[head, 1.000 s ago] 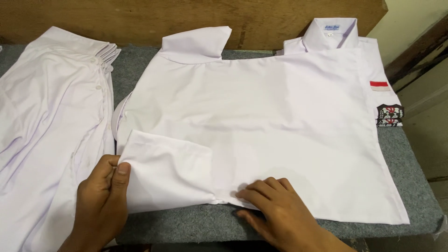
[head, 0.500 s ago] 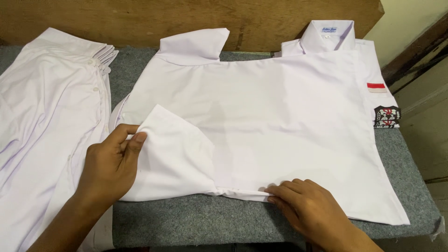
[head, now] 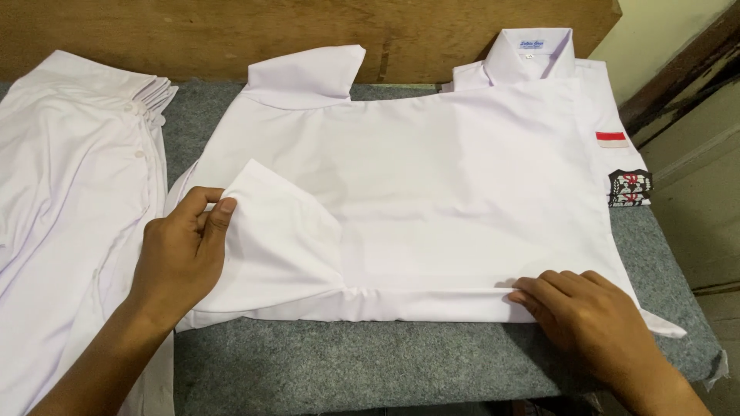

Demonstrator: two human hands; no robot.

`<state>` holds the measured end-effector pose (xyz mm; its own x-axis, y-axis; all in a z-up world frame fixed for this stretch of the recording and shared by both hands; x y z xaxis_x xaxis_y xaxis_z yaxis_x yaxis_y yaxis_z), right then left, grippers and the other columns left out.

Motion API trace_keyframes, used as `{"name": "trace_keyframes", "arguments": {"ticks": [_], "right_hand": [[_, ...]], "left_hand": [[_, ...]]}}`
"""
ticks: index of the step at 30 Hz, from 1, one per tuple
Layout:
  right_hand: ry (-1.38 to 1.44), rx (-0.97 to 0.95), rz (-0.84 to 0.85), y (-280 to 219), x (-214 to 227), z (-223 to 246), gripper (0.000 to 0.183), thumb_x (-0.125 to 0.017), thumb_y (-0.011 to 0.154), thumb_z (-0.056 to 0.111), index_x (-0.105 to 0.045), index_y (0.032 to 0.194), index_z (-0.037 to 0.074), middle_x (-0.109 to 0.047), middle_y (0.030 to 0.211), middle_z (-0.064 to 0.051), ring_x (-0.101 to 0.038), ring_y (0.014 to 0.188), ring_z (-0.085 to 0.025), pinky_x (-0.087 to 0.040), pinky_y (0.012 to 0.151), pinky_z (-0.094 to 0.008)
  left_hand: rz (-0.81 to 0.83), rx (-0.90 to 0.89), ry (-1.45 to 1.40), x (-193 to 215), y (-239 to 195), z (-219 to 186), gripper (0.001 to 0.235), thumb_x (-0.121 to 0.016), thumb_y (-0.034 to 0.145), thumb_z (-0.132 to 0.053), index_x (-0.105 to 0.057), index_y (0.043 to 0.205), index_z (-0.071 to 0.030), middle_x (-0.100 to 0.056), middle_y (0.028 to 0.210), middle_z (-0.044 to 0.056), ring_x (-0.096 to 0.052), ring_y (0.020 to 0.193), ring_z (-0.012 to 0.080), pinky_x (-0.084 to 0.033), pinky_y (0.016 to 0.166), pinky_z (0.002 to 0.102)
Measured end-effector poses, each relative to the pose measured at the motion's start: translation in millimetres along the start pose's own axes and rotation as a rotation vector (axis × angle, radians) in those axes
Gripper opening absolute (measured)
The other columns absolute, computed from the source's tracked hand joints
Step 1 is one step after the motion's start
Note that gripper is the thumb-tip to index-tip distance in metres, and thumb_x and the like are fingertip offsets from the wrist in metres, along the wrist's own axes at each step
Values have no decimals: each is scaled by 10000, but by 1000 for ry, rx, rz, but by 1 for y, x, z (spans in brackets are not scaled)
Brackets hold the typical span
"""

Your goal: Folding a white collared shirt on a flat surface into a neat rectangular shape

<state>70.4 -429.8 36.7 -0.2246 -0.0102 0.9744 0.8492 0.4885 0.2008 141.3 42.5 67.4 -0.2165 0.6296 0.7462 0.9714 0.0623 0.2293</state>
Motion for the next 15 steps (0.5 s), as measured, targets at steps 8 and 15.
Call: {"name": "trace_keyframes", "arguments": {"ticks": [8,15], "right_hand": [[67,16,-50,17,7,-16,246,-671,902,475,-750,973,252,-776,842,29,-704,650,-272,-550,614,-426],[-72,-27,-67,12,-15,-40,276,-642,924,535,-679,912,262,-705,673,22,-671,553,-254,-447,445,-432]], "left_hand": [[122,125,102,25,-4,-27,377,-521,1022,-369,-583,1354,-201,-705,905,32,-671,822,253,-468,789,388],[280,482,273,48,-46,-12,941,-809,734,-411,-378,1567,-336,-771,1055,-51,-684,1013,207,-474,996,402]]}}
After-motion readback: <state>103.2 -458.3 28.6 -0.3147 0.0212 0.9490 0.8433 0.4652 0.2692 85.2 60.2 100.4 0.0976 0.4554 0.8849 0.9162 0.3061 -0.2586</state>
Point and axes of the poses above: each hand's wrist, its own y-axis towards the middle knuckle, its own x-axis out of the back of the hand, z = x × y, the point moved 4 cm from there along y, towards the middle knuckle
